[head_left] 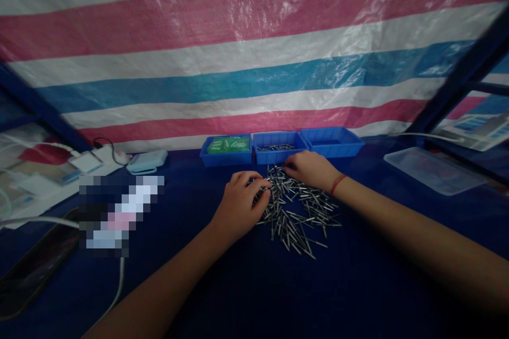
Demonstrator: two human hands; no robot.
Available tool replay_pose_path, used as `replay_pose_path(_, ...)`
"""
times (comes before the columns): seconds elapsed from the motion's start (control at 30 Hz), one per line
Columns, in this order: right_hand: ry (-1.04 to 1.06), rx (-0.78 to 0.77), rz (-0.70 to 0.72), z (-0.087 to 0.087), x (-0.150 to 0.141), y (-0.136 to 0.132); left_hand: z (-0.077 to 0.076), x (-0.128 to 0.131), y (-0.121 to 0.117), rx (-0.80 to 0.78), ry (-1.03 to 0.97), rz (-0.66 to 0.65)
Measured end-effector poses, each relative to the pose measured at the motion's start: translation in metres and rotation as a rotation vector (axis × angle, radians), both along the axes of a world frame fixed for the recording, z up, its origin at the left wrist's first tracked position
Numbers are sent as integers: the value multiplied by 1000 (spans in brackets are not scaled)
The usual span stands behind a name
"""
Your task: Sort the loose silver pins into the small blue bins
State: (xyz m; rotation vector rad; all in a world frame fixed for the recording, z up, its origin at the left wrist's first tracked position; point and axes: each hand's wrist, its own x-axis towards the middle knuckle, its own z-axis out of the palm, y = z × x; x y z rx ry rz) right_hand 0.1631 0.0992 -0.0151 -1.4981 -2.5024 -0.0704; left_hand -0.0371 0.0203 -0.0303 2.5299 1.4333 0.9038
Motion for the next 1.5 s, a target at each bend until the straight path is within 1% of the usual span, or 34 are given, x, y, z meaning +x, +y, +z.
replay_pose_path(0.13,-28,-11,-25,-2,-7,4,1,0,-1,9,-7,-13)
replay_pose_path(0.23,-32,15,-5,4,-8,-5,2,0,0,14,-12,0)
replay_pose_path(0.3,-12,56,70,10,-9,-19,3,0,-1,14,-27,15)
replay_pose_path(0.4,67,83,269,20,-10,-46,5,1,-2,20,-69,14)
replay_pose_path(0.47,158,23,380,25,-11,-62,6,2,-4,24,-102,-20)
replay_pose_path(0.53,320,-39,443,27,-9,-73,9,4,-7,30,-131,-66)
replay_pose_path(0.6,516,-95,427,27,-6,-78,11,6,-11,36,-161,-107)
replay_pose_path(0.7,753,-214,340,25,0,-81,14,11,-17,9,-210,-154)
replay_pose_path(0.87,949,-373,312,23,4,-91,16,17,-24,-68,-263,-221)
replay_pose_path(0.97,1124,-511,279,20,0,-95,16,19,-26,-63,-304,-222)
replay_pose_path(1.03,1189,-559,261,17,-3,-96,16,19,-26,-46,-322,-214)
replay_pose_path(1.17,1203,-525,252,12,-4,-97,14,19,-26,-31,-327,-201)
replay_pose_path(1.37,1098,-330,272,14,-4,-99,12,20,-26,-6,-303,-165)
replay_pose_path(1.5,1051,-279,284,12,-4,-99,14,19,-26,53,-283,-153)
